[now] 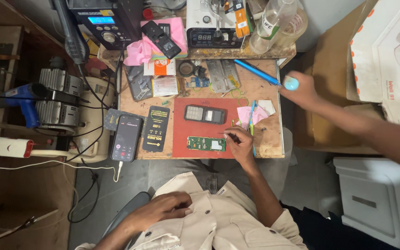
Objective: The person uses a screwdriver to work on a green circuit board placed on a red mat. They then use a blue plastic tool to scrape the board's surface and handle a black smartphone, placing it on the table before returning to the circuit board.
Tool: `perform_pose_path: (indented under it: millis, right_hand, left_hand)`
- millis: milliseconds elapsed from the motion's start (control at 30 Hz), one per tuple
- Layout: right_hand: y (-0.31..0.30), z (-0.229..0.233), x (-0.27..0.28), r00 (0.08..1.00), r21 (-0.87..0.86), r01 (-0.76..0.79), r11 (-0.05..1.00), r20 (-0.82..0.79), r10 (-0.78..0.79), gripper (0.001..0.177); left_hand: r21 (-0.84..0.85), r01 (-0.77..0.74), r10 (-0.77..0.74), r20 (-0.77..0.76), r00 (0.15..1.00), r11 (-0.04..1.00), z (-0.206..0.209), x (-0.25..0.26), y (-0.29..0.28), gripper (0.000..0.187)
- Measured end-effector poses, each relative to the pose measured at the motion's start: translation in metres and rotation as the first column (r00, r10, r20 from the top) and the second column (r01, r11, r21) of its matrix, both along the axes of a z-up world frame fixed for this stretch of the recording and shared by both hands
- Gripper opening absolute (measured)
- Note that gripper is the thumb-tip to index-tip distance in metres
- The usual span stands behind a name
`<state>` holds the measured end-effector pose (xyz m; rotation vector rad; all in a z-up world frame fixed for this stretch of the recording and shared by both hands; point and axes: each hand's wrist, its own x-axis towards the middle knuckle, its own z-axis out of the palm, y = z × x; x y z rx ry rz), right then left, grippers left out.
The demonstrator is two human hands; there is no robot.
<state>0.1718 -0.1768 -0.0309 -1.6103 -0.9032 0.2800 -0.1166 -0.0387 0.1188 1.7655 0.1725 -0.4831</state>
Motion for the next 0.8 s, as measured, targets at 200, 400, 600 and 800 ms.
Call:
perform_pose_path:
  millis: [200, 400, 600, 800]
  right_hand:
    - [0.000, 0.000, 0.001, 1.000, -0.012, -0.006, 1.000, 0.008, 0.006, 0.006]
    - [-0.001, -0.002, 0.001, 0.999, -0.026, 0.018, 0.999, 0.028, -0.018, 0.007]
    - [0.002, 0.005, -0.007, 0.992, -0.047, 0.047, 0.998, 0.121, -0.041, 0.009]
    - [0.003, 0.010, -0.011, 0.982, -0.028, 0.066, 0.997, 0.181, -0.060, 0.011]
  left_hand:
    - [-0.021, -0.013, 0.010, -0.139, 0.990, 1.000, -0.002, -0.005, 0.005, 0.039]
    - [0.084, 0.077, -0.065, -0.146, 0.987, 0.993, -0.006, 0.003, 0.003, 0.051]
    - [-0.038, -0.054, 0.057, 0.106, 0.993, 0.998, -0.008, -0.006, 0.007, 0.039]
    - [-0.253, -0.004, -0.005, -0.033, 0.999, 0.967, -0.042, -0.010, 0.010, 0.048]
